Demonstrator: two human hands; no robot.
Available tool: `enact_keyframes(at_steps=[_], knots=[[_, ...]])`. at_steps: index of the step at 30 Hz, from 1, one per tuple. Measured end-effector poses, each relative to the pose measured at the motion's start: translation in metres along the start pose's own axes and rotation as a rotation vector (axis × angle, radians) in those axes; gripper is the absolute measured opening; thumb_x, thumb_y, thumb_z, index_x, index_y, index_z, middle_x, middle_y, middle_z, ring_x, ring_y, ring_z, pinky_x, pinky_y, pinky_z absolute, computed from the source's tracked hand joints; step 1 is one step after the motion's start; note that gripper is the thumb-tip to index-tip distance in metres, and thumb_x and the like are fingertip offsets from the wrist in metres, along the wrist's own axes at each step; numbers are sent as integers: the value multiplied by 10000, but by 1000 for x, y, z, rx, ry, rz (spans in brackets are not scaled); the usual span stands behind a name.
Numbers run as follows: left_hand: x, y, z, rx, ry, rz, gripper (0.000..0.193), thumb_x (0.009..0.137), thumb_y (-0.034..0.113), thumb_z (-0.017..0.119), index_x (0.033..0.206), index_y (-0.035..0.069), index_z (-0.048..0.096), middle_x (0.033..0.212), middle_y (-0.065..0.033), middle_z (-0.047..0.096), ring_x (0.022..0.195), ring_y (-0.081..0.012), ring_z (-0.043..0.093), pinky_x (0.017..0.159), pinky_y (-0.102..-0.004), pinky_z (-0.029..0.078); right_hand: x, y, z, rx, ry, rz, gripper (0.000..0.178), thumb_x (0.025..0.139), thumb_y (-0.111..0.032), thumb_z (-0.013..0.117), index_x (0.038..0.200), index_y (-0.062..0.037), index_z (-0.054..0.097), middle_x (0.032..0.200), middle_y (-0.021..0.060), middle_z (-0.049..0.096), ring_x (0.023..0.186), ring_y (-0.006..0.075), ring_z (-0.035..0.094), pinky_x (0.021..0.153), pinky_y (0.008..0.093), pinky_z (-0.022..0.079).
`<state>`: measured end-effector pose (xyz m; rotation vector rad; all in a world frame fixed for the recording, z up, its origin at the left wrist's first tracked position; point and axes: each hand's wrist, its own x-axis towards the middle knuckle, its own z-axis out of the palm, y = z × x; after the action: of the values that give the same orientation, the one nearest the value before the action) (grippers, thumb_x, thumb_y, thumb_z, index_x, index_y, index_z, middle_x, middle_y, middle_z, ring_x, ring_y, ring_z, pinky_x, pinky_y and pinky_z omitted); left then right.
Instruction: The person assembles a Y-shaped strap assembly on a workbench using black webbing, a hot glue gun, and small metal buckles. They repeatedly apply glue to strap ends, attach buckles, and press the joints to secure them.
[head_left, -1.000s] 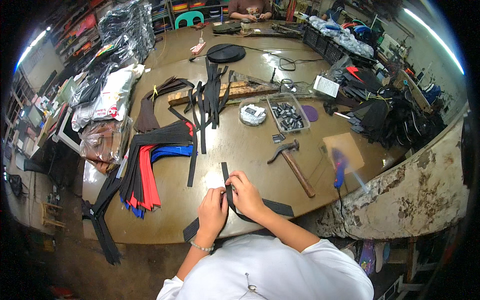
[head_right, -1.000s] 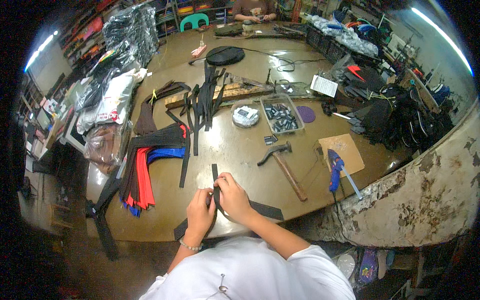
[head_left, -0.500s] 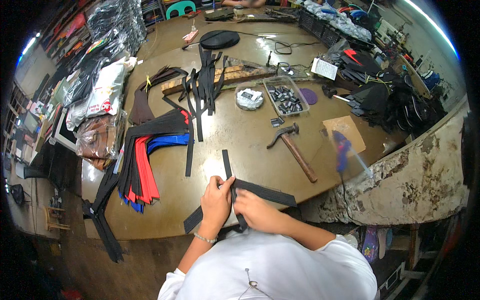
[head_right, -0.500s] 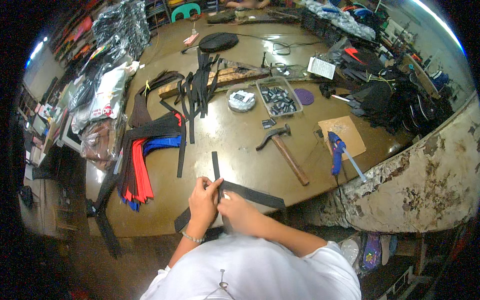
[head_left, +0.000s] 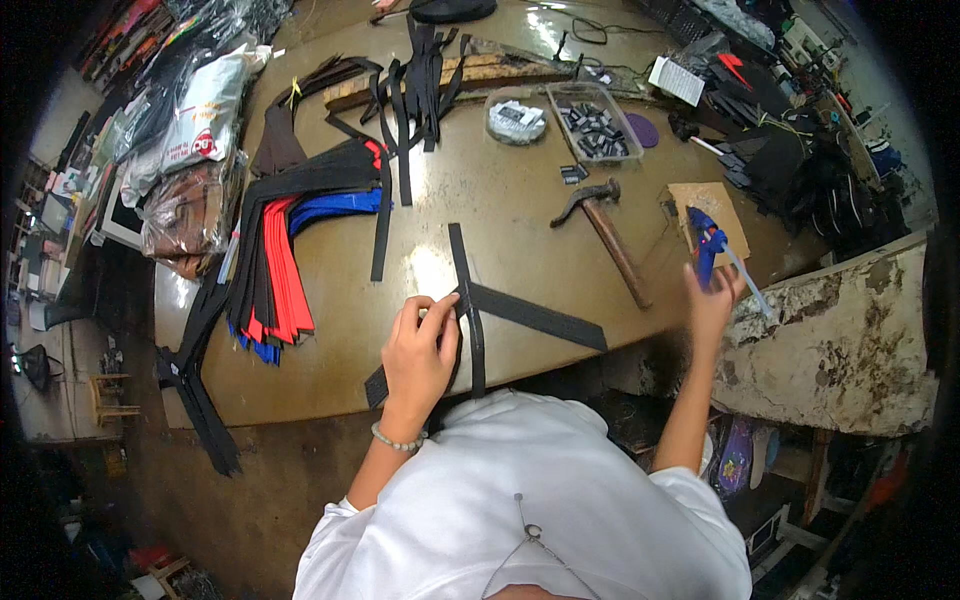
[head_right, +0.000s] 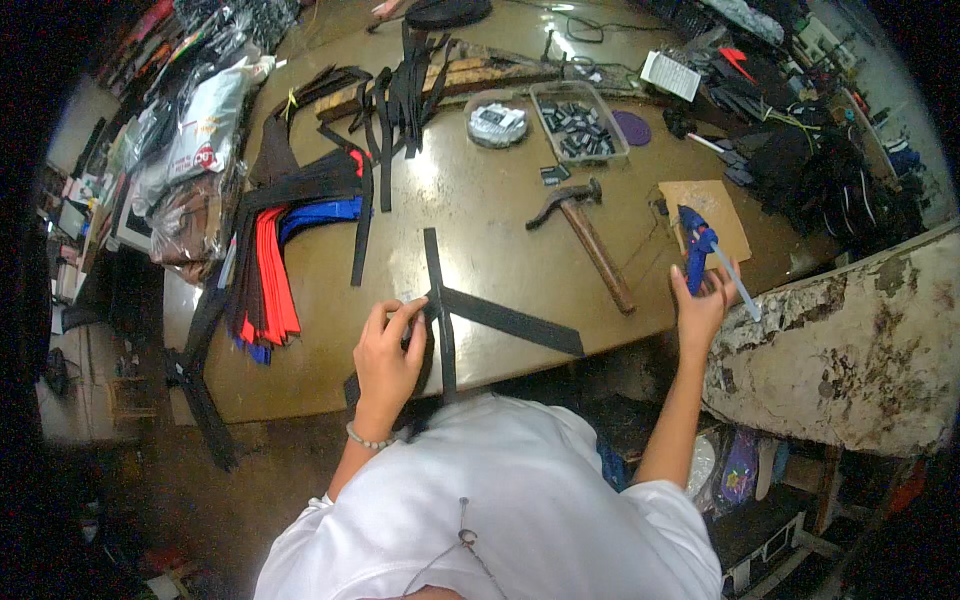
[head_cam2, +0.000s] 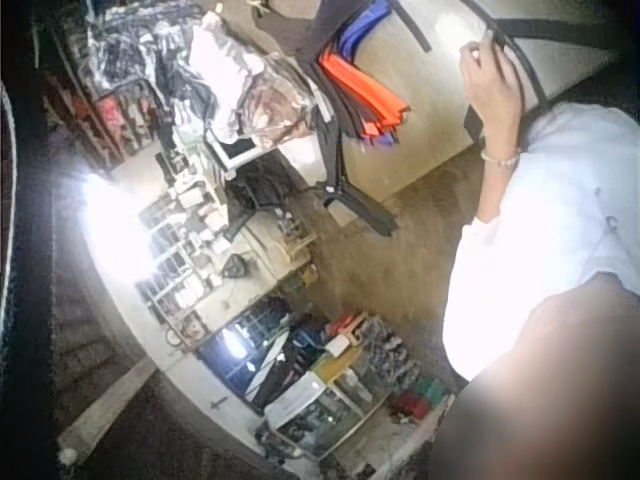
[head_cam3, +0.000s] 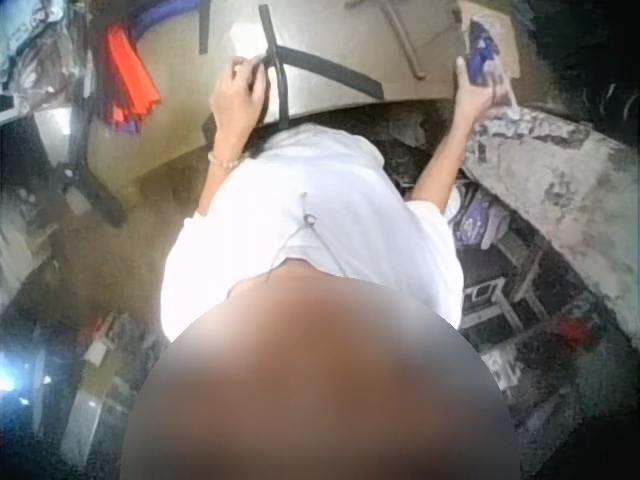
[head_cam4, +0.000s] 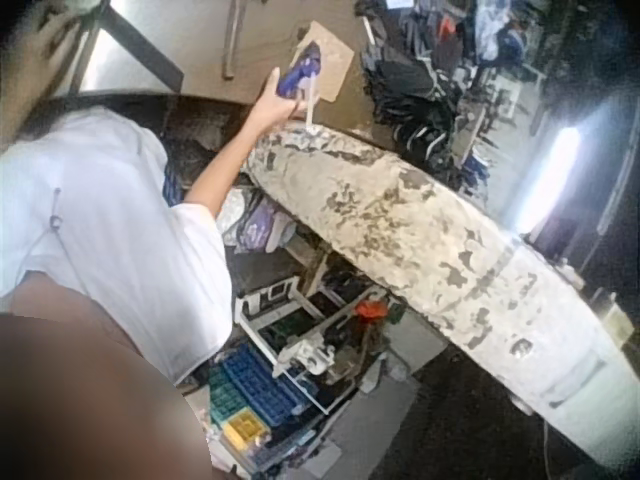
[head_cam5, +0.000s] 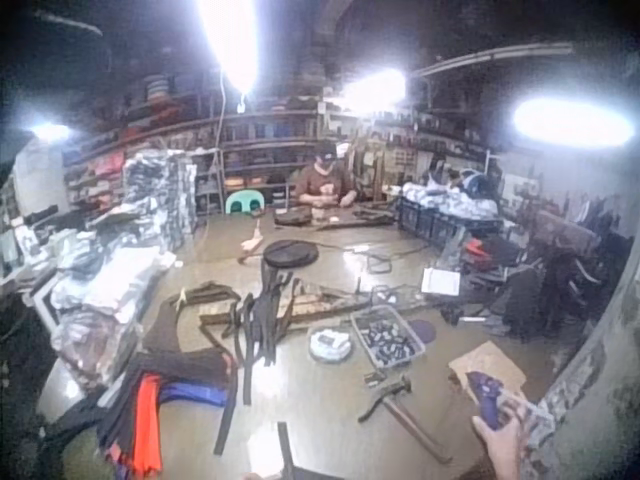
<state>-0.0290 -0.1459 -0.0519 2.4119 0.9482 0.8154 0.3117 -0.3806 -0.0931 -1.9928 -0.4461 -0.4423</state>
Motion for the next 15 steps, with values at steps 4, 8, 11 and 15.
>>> enact_keyframes(at_steps=[4, 8, 11, 15], knots=[[-5, -5, 0, 19, -7, 7, 167, 855, 121, 693, 1016, 150, 723, 907, -23, 585, 799, -210, 614, 607, -364, 511, 35, -31, 9, -188, -258, 209, 487, 909, -273, 721, 1243, -2, 492, 1103, 169, 657, 943, 274, 656, 791, 380, 516], [-3, -8, 5, -17, -9, -24, 152, 856, 129, 697, 1000, 159, 734, 893, -21, 587, 785, -196, 611, 588, -351, 505, 9, -113, 30, 123, -414, 43, 440, 924, -267, 695, 1240, -33, 498, 957, 120, 685, 834, 207, 664, 776, 345, 520], [-4, -10, 3, -14, -6, -20, 145, 863, 137, 695, 999, 157, 742, 897, -31, 594, 775, -203, 611, 615, -344, 503, -28, -158, 49, 360, -918, -104, 405, 899, -285, 724, 1164, -40, 539, 948, 99, 680, 834, 176, 654, 787, 338, 521], [-4, -10, 1, -37, -47, -38, 151, 871, 151, 692, 1013, 147, 744, 911, -54, 606, 755, -222, 614, 638, -341, 500, -42, -177, 79, 232, -1095, -262, 431, 899, -342, 712, 1143, -32, 537, 923, 168, 715, 859, 284, 716, 766, 369, 539]])
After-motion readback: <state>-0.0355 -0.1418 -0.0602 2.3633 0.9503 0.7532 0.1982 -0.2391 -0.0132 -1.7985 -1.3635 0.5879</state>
